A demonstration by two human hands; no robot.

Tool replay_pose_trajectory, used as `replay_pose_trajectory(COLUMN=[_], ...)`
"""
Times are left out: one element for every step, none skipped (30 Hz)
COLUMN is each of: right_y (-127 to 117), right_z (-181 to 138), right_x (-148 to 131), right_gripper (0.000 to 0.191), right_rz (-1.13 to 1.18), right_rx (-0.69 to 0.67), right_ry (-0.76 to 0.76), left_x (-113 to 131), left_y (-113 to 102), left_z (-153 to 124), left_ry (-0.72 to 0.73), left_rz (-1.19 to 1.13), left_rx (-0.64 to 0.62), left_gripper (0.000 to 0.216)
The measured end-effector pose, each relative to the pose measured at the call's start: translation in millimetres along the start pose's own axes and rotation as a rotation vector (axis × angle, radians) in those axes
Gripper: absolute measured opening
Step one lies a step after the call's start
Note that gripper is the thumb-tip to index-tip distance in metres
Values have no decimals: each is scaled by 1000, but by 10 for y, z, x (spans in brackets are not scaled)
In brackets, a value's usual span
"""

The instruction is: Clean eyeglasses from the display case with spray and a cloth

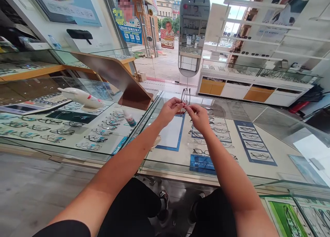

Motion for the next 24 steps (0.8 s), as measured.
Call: replay_pose_trajectory(right_y=[-26,-53,-81,-109,-136,-161,-183,-201,-212,-214,-205,-182,-151,-114,-77,-45,-20,-1,11,17,19,20,24,45], right_z=[3,6,11,17,25,34,42,48,51,49,40,26,10,-5,-19,-31,-39,-46,-52,-56,-58,-61,-67,-75], right_x=[2,11,27,51,82,118,161,210,266,326,388,445,488,516,531,538,539,539,541,541,540,536,532,523], right_gripper=[45,42,39,36,33,31,30,29,28,26,24,22,20,20,20,20,20,21,22,23,24,25,25,25], right_rz=[-13,-22,-26,-25,-21,-13,0,23,58,106,166,231,290,336,369,391,403,412,422,431,437,440,441,439], right_rx=[11,24,39,56,76,95,116,138,158,176,191,199,202,197,189,179,169,162,156,151,144,135,119,85], right_ry=[-4,-4,0,8,21,37,60,92,133,183,241,299,349,388,415,433,444,454,465,476,488,501,519,540], left_x=[5,9,15,23,32,42,55,68,83,98,115,131,144,157,168,178,187,194,199,200,199,197,195,195], left_y=[-13,-28,-46,-67,-89,-112,-137,-164,-193,-221,-250,-277,-302,-323,-342,-358,-368,-373,-374,-372,-369,-367,-369,-374], left_z=[6,12,16,20,23,25,28,30,31,32,31,30,27,24,20,16,11,8,6,6,7,9,12,14], left_ry=[6,11,16,23,30,39,49,59,70,81,91,100,105,109,112,114,118,121,124,126,126,126,126,127], left_rz=[0,0,1,3,5,8,9,6,1,-8,-18,-27,-34,-38,-40,-41,-43,-48,-55,-63,-68,-67,-59,-45], left_rx=[9,23,40,60,81,103,126,150,174,196,217,237,253,268,280,292,300,304,305,305,304,305,309,317], left_gripper=[66,67,67,67,67,66,66,65,65,64,63,62,60,59,58,57,57,56,56,56,57,57,56,55])
Point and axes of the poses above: each hand's wrist, its own z-axis towards the middle knuckle, its own y-axis out of the palm, x = y × z, the point moved 9 cm from there along z, towards the middle knuckle, and after that the axes turned 4 degrees about z, right-handed, at the moved point
